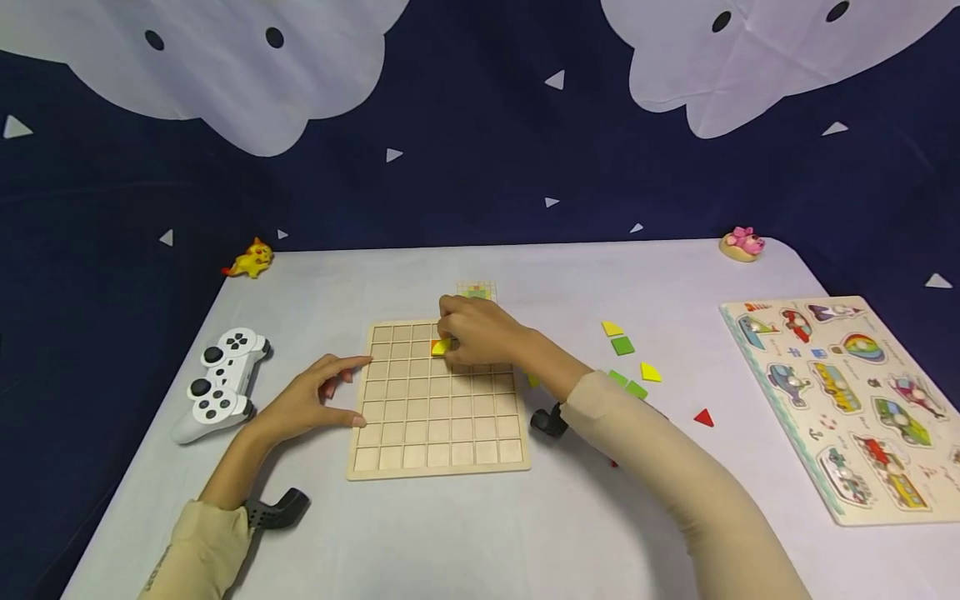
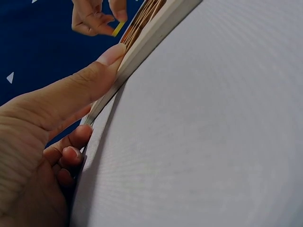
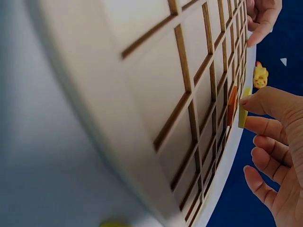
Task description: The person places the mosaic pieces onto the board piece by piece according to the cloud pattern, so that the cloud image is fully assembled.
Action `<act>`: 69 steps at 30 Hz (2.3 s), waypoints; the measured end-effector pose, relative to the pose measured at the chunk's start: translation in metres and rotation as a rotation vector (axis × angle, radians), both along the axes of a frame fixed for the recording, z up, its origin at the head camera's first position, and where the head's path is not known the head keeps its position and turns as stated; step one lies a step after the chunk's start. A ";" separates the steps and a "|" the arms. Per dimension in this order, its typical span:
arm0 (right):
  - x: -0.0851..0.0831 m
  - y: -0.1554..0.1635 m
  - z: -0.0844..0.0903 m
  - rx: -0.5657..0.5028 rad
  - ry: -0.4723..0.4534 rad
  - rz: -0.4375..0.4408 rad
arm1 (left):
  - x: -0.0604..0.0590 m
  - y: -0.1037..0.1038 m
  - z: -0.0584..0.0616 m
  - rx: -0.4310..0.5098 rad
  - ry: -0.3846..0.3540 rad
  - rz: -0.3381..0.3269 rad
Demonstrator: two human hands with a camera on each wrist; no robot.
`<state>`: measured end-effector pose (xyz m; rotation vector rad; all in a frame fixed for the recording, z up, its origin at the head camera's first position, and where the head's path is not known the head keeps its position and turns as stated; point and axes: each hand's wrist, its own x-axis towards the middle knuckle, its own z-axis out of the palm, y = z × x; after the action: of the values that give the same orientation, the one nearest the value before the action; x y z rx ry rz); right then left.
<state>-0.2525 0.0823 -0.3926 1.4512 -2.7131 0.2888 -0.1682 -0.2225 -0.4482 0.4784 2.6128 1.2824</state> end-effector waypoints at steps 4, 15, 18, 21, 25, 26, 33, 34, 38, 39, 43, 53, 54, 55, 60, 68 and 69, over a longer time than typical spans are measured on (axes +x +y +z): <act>-0.004 -0.008 -0.001 -0.009 -0.001 0.010 | 0.000 0.001 0.002 0.002 -0.004 -0.003; -0.010 -0.027 -0.009 -0.001 -0.037 0.041 | 0.001 0.001 0.002 -0.001 0.000 0.007; -0.009 -0.027 -0.010 -0.020 -0.073 0.030 | 0.001 0.002 0.001 -0.001 0.007 0.006; -0.008 -0.026 -0.010 -0.043 -0.125 0.007 | 0.001 0.002 0.000 0.006 0.004 0.007; -0.006 -0.024 -0.010 -0.065 -0.190 -0.032 | 0.001 0.002 0.001 0.013 -0.003 0.007; -0.005 -0.024 -0.010 -0.068 -0.200 -0.039 | 0.002 0.002 0.001 0.012 -0.002 0.007; -0.007 -0.026 -0.009 -0.041 -0.183 -0.026 | 0.001 0.001 0.001 -0.003 0.005 0.010; -0.008 -0.026 -0.008 -0.034 -0.172 -0.021 | 0.001 0.001 0.001 -0.002 0.009 0.008; -0.007 -0.021 -0.005 -0.038 -0.122 0.000 | 0.000 0.001 0.001 0.005 0.018 0.000; -0.006 -0.018 -0.005 -0.051 -0.112 0.003 | 0.000 0.001 0.001 0.006 0.018 -0.002; -0.001 -0.003 -0.004 -0.105 -0.085 0.010 | 0.000 0.001 0.001 0.005 0.005 0.008; 0.017 0.053 0.001 -0.093 -0.114 -0.095 | 0.004 -0.001 0.002 0.005 -0.004 0.016; 0.018 0.060 0.002 -0.084 -0.115 -0.103 | 0.004 -0.001 0.002 0.006 -0.005 0.017; 0.019 0.066 0.002 -0.075 -0.113 -0.109 | 0.004 -0.001 0.002 0.004 -0.005 0.017; 0.029 0.093 0.000 -0.028 -0.131 -0.156 | 0.004 -0.001 0.003 -0.013 -0.006 0.016; 0.042 0.118 -0.010 -0.018 -0.112 -0.147 | 0.002 0.001 0.004 -0.004 0.001 0.010; 0.043 0.119 -0.010 -0.017 -0.103 -0.147 | 0.002 0.001 0.004 -0.002 0.001 0.008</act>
<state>-0.2099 0.2016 -0.4031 1.2581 -2.8714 0.3877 -0.1662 -0.2214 -0.4441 0.4682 2.6195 1.2822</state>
